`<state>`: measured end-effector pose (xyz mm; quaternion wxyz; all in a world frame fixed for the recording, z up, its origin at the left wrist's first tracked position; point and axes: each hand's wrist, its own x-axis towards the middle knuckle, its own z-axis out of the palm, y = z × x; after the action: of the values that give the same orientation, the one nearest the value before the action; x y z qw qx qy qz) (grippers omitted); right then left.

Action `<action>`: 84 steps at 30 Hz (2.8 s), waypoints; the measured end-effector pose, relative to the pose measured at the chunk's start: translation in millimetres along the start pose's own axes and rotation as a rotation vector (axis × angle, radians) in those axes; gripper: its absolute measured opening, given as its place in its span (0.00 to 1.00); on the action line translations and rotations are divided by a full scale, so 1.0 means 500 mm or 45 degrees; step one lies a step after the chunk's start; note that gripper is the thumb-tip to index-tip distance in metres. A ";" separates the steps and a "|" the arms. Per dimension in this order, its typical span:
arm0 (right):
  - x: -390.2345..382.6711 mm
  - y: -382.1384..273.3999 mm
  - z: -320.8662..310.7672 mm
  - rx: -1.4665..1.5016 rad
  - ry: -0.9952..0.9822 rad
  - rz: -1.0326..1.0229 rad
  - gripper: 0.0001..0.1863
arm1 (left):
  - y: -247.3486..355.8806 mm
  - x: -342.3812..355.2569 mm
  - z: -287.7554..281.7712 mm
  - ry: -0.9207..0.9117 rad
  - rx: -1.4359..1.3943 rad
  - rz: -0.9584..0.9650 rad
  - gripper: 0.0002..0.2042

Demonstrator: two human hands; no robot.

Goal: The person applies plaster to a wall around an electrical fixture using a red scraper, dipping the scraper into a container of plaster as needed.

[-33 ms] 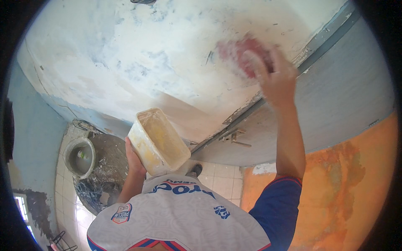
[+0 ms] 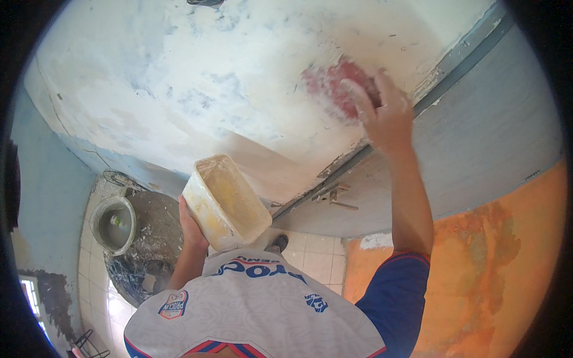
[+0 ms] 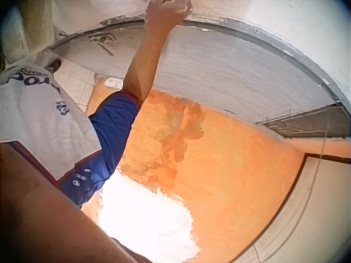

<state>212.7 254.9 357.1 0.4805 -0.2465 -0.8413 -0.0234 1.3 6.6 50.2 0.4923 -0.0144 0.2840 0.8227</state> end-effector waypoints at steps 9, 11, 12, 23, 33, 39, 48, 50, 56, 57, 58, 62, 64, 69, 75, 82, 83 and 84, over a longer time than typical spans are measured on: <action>-0.135 -0.090 0.080 1.197 -0.024 0.627 0.11 | 0.005 0.010 0.013 -0.159 -0.185 -0.004 0.34; -0.173 -0.126 0.100 1.367 -0.183 0.761 0.11 | 0.001 0.025 0.008 -0.306 -0.234 0.010 0.34; -0.193 -0.134 0.112 1.285 -0.462 0.809 0.12 | 0.006 0.030 0.017 -0.306 -0.240 0.004 0.34; -0.216 -0.152 0.070 0.314 -1.127 0.548 0.15 | 0.030 0.014 0.022 -0.322 -0.003 0.021 0.37; -0.211 -0.087 -0.078 0.422 -0.820 0.754 0.12 | 0.000 -0.012 0.041 -0.230 -0.038 0.039 0.34; -0.212 -0.077 -0.087 0.159 -0.705 -0.743 0.12 | 0.000 -0.028 0.105 -0.114 0.129 0.103 0.34; -0.289 -0.061 -0.103 0.249 -0.855 -0.957 0.12 | 0.006 -0.065 0.191 -0.126 0.235 0.089 0.35; -0.301 -0.050 -0.104 0.239 -0.846 -0.988 0.12 | -0.002 -0.070 0.203 -0.136 0.312 0.146 0.35; -0.311 -0.031 -0.100 0.076 -0.777 -1.023 0.14 | -0.023 -0.093 0.228 -0.111 0.408 0.122 0.35; -0.311 -0.028 -0.099 0.052 -0.746 -1.048 0.14 | -0.029 -0.092 0.231 -0.123 0.412 0.115 0.35; -0.311 -0.028 -0.099 0.034 -0.730 -1.056 0.13 | -0.034 -0.091 0.231 -0.110 0.420 0.119 0.35; -0.303 -0.024 -0.099 -0.064 -0.624 -1.104 0.14 | -0.049 -0.096 0.230 -0.037 0.364 0.088 0.34; -0.295 -0.013 -0.096 0.053 -0.503 -0.980 0.14 | -0.054 -0.089 0.216 -0.081 0.346 0.100 0.34; -0.264 0.001 -0.067 0.170 -0.112 -0.703 0.16 | -0.066 -0.073 0.180 -0.083 0.283 0.144 0.34; -0.190 0.055 -0.007 0.483 0.138 0.213 0.13 | -0.082 -0.062 0.172 -0.203 0.120 0.035 0.35; -0.068 0.048 0.025 0.576 0.084 0.126 0.15 | -0.097 -0.064 0.139 -0.200 0.079 0.002 0.35; -0.060 0.056 0.025 0.381 0.079 0.018 0.15 | -0.099 -0.062 0.131 -0.162 0.098 -0.003 0.35; -0.052 0.052 0.023 0.368 0.083 0.002 0.15 | -0.098 -0.062 0.127 -0.179 0.086 -0.001 0.35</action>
<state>225.9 270.6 324.5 0.5382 -0.1745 -0.8196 0.0903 73.6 29.5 90.7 0.5115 0.0600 0.2761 0.8115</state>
